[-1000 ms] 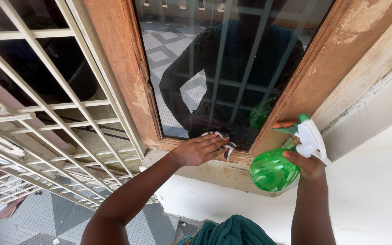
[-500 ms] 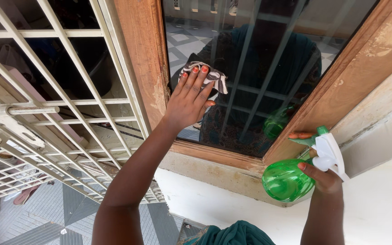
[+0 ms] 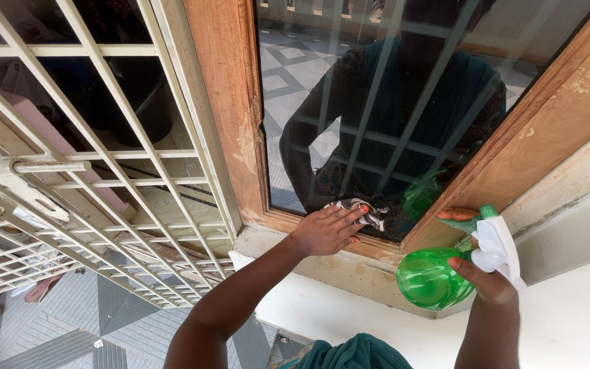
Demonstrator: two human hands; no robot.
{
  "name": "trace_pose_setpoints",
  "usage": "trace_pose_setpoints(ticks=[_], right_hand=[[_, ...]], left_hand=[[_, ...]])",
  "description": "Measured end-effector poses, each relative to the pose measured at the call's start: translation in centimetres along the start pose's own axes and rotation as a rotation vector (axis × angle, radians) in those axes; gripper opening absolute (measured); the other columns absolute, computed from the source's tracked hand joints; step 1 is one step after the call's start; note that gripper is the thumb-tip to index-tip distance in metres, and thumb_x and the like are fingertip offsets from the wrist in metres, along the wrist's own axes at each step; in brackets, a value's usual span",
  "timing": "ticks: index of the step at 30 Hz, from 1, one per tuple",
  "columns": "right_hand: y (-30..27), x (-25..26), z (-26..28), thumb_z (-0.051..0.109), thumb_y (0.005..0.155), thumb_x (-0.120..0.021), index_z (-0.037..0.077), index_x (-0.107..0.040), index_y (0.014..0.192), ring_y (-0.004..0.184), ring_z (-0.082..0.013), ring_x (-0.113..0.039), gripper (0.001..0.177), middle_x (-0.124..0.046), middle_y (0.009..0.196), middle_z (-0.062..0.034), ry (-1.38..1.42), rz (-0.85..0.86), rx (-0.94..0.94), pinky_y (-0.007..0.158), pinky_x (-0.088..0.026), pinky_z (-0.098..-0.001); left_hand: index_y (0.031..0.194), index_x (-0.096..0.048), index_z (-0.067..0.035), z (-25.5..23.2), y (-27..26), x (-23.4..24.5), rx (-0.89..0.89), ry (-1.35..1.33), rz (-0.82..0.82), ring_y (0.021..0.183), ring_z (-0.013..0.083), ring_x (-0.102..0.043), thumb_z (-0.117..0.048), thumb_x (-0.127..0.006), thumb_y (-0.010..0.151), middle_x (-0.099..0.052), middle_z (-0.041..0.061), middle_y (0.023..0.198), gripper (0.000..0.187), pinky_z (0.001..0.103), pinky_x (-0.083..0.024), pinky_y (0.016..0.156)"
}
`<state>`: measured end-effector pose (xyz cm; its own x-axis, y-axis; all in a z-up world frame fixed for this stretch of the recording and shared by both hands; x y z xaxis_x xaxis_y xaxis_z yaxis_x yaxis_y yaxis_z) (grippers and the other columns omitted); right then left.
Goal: The person cleans a window pane and its wooden frame using a spray bottle and a patterned cloth. They repeatedly spray the glass and wipe it with the cloth, then wipe the surrounding frame.
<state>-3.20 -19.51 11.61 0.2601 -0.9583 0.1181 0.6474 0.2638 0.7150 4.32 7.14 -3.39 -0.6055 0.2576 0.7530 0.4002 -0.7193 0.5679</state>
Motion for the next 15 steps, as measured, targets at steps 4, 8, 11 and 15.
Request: trace_pose_setpoints(ticks=[4,8,11,15], right_hand=[[-0.1,0.1,-0.2,0.007,0.077,-0.076,0.001,-0.047,0.152,0.134,-0.0329,-0.056,0.08,-0.063,0.131,-0.0192,-0.013,0.015,0.006,0.125,-0.036,-0.0471],[-0.2,0.2,-0.1,0.005,0.079,-0.075,0.002,-0.041,0.156,0.137,-0.0345,-0.057,0.084,-0.062,0.135,-0.0162,-0.01,0.023,0.025,0.123,-0.038,-0.0495],[-0.1,0.4,0.1,0.005,0.079,-0.074,0.003,-0.041,0.157,0.136,-0.0346,-0.058,0.084,-0.063,0.135,-0.0159,-0.021,0.046,0.036,0.122,-0.038,-0.05],[-0.1,0.2,0.1,0.005,0.081,-0.075,0.004,-0.041,0.158,0.136,-0.0351,-0.058,0.084,-0.062,0.135,-0.0149,0.033,0.038,0.032,0.123,-0.039,-0.0519]], left_hand=[[0.144,-0.062,-0.013,0.2,-0.6,1.2,-0.074,0.085,-0.075,0.148,0.0185,-0.046,-0.034,-0.048,0.109,-0.04,0.009,0.165,0.042,0.039,-0.036,0.124],[0.151,-0.054,-0.015,0.6,-0.4,1.6,-0.017,0.036,-0.051,0.149,0.0206,-0.042,-0.024,-0.048,0.106,-0.036,0.007,0.166,0.046,0.041,-0.032,0.125],[0.155,-0.049,-0.016,2.7,-0.4,2.9,0.093,0.111,-0.036,0.152,0.025,-0.036,-0.015,-0.045,0.104,-0.032,0.011,0.166,0.051,0.044,-0.03,0.126],[0.156,-0.048,-0.013,8.4,-0.8,8.0,0.318,0.231,-0.181,0.157,0.0334,-0.026,-0.002,-0.039,0.104,-0.027,0.018,0.168,0.054,0.053,-0.027,0.13]])
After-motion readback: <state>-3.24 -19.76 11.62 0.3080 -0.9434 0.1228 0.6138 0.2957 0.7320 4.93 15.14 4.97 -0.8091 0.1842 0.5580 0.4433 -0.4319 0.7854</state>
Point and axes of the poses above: each hand's wrist, its own y-axis towards the middle knuckle, its own x-axis out of the back of the hand, z = x × y, the point moved 5 cm from there along y, towards the middle knuckle
